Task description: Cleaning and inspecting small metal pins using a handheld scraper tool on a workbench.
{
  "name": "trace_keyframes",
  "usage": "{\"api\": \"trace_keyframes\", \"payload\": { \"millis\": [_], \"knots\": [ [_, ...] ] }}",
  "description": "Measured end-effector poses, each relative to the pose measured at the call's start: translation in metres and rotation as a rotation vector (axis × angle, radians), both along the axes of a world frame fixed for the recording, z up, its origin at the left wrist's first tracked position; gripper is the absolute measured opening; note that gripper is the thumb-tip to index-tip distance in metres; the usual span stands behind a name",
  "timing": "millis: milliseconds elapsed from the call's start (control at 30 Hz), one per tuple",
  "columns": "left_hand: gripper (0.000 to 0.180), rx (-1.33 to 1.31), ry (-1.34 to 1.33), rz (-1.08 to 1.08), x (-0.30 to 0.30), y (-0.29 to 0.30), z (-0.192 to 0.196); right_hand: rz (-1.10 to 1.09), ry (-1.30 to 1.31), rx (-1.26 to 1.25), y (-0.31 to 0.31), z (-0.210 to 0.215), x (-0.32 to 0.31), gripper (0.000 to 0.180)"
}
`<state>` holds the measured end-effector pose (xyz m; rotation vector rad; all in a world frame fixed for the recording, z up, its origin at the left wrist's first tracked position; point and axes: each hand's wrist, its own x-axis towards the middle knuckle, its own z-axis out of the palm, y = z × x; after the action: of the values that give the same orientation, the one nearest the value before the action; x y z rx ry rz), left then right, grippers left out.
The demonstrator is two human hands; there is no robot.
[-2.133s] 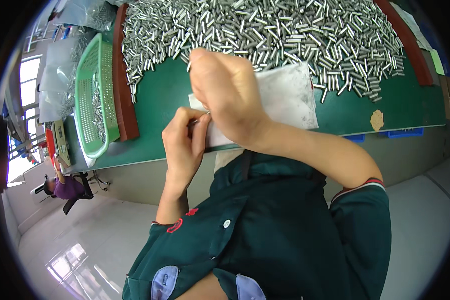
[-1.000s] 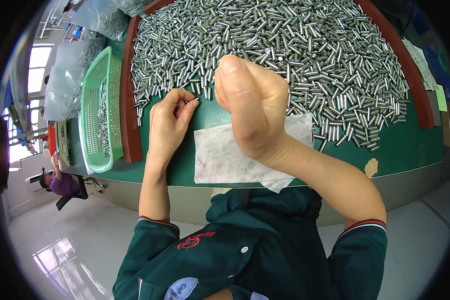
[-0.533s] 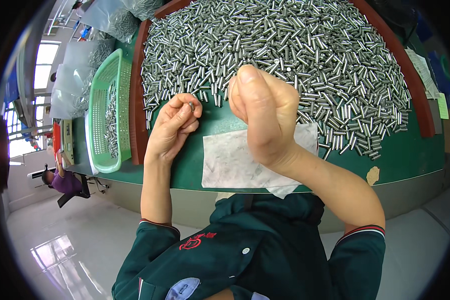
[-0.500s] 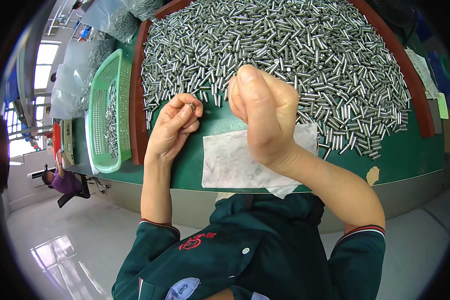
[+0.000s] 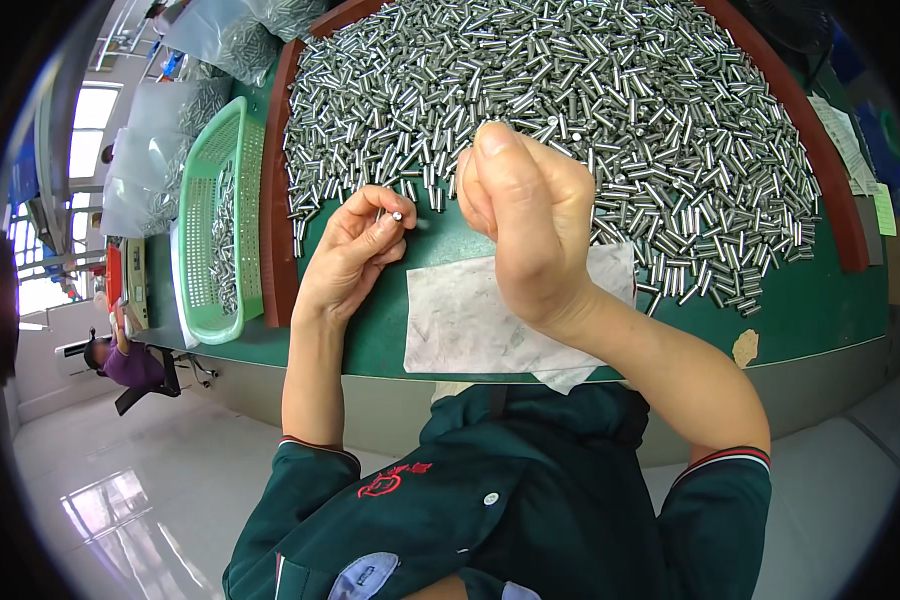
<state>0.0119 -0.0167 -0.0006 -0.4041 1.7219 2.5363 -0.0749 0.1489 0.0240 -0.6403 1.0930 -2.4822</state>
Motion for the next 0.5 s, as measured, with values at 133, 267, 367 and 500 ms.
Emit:
{"api": "trace_keyframes", "payload": {
  "millis": [133, 267, 367, 500],
  "knots": [
    [0.006, -0.004, -0.013, 0.003, 0.000, 0.001, 0.001, -0.054, 0.060, 0.069, -0.001, 0.000, 0.001, 0.038],
    [0.007, 0.008, -0.015, -0.005, 0.002, 0.002, 0.001, -0.062, 0.060, 0.075, 0.000, 0.002, 0.002, 0.037],
    [0.008, -0.082, -0.056, -0.006, 0.005, 0.005, 0.002, -0.051, 0.068, 0.093, 0.002, 0.001, 0.003, 0.037],
    [0.011, -0.345, -0.073, 0.008, 0.013, 0.022, 0.011, 0.044, -0.081, 0.009, 0.002, -0.004, 0.001, 0.037]
  ]
}}
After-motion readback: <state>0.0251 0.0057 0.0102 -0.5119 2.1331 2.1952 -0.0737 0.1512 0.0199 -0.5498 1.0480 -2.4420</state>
